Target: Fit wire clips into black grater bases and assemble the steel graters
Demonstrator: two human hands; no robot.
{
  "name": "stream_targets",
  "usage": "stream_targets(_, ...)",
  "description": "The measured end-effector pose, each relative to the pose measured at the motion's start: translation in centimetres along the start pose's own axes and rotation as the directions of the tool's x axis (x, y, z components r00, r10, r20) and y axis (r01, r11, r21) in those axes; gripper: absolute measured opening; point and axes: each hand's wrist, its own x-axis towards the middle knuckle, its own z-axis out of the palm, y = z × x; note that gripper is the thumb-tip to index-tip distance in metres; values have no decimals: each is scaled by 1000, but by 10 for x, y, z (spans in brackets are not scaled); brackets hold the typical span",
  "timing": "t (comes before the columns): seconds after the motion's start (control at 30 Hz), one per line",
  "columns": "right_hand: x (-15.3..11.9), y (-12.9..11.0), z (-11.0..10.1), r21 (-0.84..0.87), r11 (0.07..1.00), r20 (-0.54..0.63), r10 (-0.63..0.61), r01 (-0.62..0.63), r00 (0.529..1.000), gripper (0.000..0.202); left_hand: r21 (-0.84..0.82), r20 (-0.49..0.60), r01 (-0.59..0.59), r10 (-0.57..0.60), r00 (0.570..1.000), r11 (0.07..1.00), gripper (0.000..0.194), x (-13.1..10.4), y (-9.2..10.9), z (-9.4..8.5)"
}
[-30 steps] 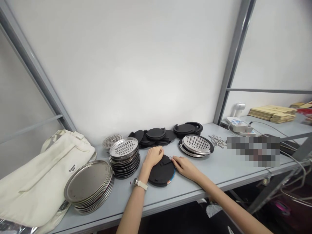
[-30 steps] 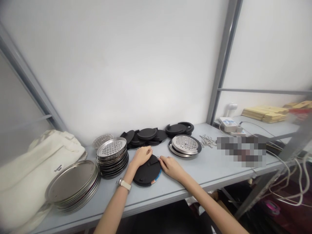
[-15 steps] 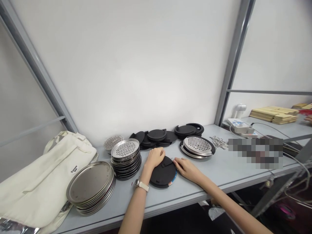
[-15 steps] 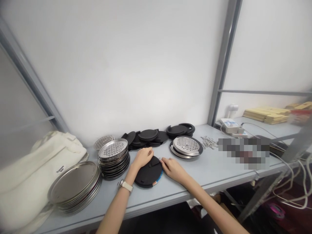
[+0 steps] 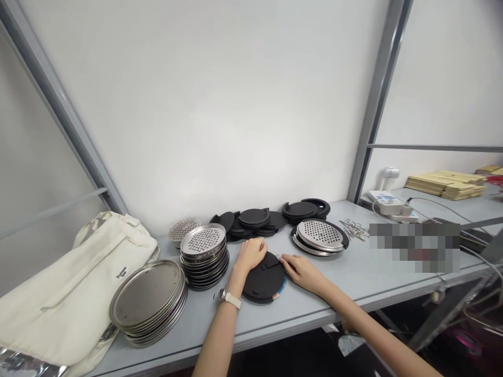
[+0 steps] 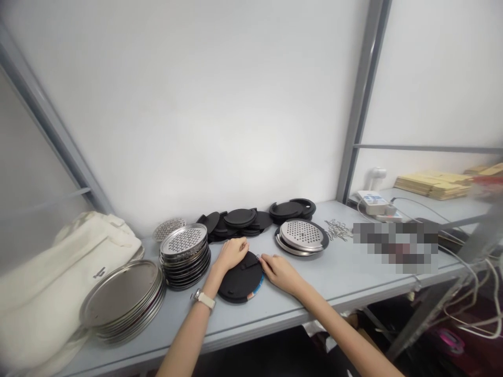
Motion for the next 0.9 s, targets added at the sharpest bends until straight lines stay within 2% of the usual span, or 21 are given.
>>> stream_targets(0.9, -2, 2, 3, -7, 1000, -5, -1, 1, 1000, 33, 0, 18, 24, -24, 1000, 1000, 24, -1, 4, -3)
